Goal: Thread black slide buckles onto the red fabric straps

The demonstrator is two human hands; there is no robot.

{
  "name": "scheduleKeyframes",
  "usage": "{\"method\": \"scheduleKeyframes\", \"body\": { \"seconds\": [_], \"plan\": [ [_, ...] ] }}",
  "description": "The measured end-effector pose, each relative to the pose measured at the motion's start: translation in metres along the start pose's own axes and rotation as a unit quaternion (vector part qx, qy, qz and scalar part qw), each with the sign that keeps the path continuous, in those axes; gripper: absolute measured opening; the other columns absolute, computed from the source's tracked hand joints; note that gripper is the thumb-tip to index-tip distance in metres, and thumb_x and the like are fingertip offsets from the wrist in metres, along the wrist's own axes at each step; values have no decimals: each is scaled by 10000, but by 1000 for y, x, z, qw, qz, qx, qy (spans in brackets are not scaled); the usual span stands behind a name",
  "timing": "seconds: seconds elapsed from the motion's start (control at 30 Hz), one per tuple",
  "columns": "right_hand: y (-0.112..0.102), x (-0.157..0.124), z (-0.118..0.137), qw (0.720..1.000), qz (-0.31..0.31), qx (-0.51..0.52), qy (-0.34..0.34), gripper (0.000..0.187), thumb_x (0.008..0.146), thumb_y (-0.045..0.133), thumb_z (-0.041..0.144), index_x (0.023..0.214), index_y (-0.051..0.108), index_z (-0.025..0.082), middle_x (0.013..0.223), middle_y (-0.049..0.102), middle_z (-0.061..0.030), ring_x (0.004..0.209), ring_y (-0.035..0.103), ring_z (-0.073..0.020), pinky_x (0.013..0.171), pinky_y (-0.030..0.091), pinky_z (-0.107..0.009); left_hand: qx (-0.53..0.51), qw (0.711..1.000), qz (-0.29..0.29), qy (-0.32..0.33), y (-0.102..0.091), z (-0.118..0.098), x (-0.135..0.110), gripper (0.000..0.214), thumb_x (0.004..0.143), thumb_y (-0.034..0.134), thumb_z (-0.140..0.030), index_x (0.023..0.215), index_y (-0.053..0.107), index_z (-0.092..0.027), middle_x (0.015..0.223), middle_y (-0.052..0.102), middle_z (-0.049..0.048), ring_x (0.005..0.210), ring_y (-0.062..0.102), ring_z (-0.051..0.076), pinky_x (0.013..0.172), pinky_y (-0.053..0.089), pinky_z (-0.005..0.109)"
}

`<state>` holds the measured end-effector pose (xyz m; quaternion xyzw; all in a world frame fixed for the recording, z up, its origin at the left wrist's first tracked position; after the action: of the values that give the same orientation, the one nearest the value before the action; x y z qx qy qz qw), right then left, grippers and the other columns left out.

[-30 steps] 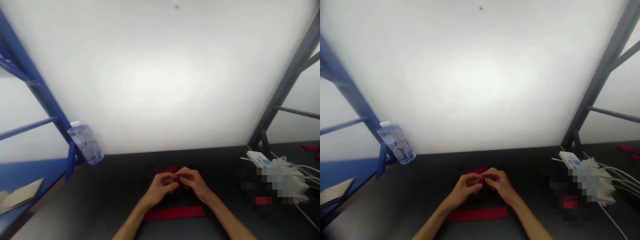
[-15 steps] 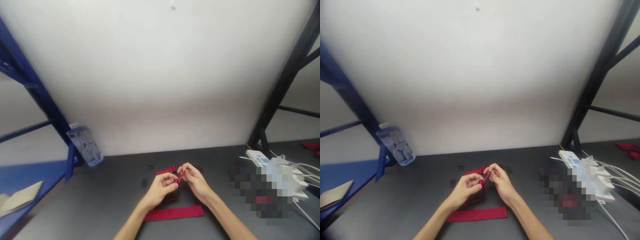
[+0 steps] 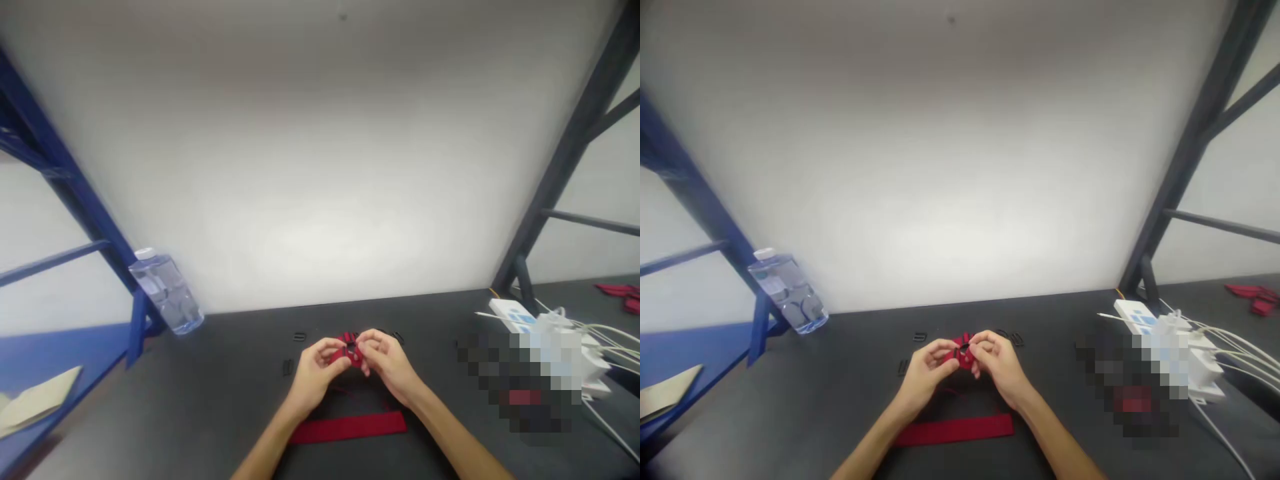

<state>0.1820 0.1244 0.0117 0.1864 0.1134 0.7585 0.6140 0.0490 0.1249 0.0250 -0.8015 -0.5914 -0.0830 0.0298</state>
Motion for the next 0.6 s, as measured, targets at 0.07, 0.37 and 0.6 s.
{"method": "scheduleKeyframes", "body": {
  "seconds": [0.07, 0.37, 0.6],
  "plan": [
    [-1, -1, -1, 1000, -8, -25, -6, 286, 775, 745, 395, 804, 577, 165, 618, 632, 2, 495, 552, -114, 483, 454, -236, 20, 1000, -9, 16, -3, -4, 0, 278, 719, 794, -257, 950, 693, -140, 940, 721, 85, 874, 657, 206, 826, 499, 311],
    [0, -4, 4, 994, -38, -103, -27, 341, 724, 774, 424, 678, 545, 176, 504, 621, 10, 414, 548, -121, 433, 455, -238, 106, 993, -8, 55, 1, -16, -5, 294, 724, 781, -299, 971, 735, -145, 962, 719, 105, 914, 657, 250, 866, 508, 361],
    [9, -5, 11, 995, 11, -97, -28, 244, 739, 762, 365, 835, 706, 147, 605, 679, -26, 524, 604, -145, 553, 499, -283, 130, 989, 3, 76, -1, -26, -4, 275, 737, 775, -296, 983, 746, -177, 1013, 709, 112, 974, 645, 260, 910, 494, 374]
  ]
}}
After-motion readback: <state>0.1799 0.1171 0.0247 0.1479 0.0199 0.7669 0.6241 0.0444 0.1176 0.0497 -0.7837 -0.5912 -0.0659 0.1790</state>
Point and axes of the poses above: each hand's wrist, its own x-axis towards the middle knuckle, its own y-axis out of the palm, z = x × y, the point moved 10 cm from there along x, towards the middle knuckle
